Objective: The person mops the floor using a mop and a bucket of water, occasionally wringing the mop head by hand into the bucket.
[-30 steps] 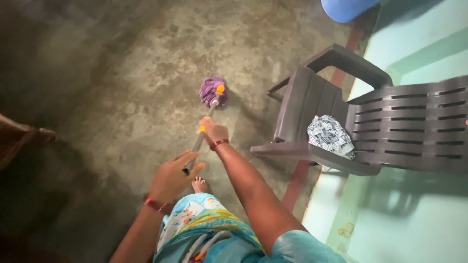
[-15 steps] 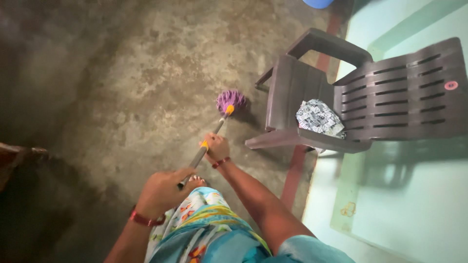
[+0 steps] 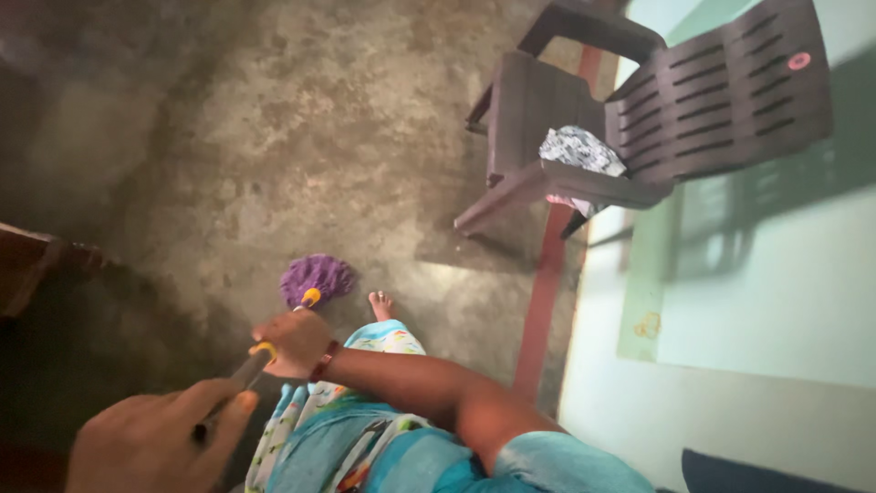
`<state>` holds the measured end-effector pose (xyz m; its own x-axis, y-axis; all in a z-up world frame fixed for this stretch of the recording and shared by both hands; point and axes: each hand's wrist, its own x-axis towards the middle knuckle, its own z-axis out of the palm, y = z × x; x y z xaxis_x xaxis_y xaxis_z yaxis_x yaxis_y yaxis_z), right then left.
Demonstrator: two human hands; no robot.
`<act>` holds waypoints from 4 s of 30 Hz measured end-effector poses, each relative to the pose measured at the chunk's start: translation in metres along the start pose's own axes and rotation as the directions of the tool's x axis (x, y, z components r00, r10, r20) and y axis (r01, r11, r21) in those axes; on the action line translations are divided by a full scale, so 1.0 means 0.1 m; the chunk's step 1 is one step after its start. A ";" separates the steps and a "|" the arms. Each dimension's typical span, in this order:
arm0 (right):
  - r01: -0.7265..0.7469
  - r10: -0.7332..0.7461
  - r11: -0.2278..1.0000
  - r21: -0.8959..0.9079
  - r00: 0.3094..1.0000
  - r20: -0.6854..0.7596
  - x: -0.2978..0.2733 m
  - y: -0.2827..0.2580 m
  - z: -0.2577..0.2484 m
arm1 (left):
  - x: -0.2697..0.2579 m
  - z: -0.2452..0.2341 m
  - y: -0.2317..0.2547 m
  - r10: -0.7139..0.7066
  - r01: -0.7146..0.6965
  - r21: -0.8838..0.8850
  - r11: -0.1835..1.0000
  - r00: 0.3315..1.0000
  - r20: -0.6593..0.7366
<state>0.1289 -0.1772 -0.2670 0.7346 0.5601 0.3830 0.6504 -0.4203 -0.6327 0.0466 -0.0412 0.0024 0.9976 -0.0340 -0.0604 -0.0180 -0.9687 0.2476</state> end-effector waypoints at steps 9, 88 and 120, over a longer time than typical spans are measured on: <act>-0.008 0.032 0.965 -0.263 0.996 0.088 -0.33 0.10 -0.21 | -0.34 0.32 -0.12 0.002 -0.006 -0.184 0.983 1.000 -0.025; 0.119 0.002 0.973 -0.198 0.853 0.522 -2.05 -0.11 -0.22 | -2.19 1.02 0.18 -0.045 -0.057 -0.500 0.864 0.981 -0.190; 0.335 -0.658 0.734 0.591 0.568 0.495 -1.91 -4.04 3.39 | -5.18 0.33 -0.98 -0.501 0.432 -0.258 0.864 0.698 -0.511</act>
<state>-0.3397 0.1275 -0.3134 -0.1066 0.9478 0.3005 0.6087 0.3012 -0.7340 -0.4705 0.0631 -0.0225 0.7397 0.5876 0.3279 0.4327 -0.7886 0.4370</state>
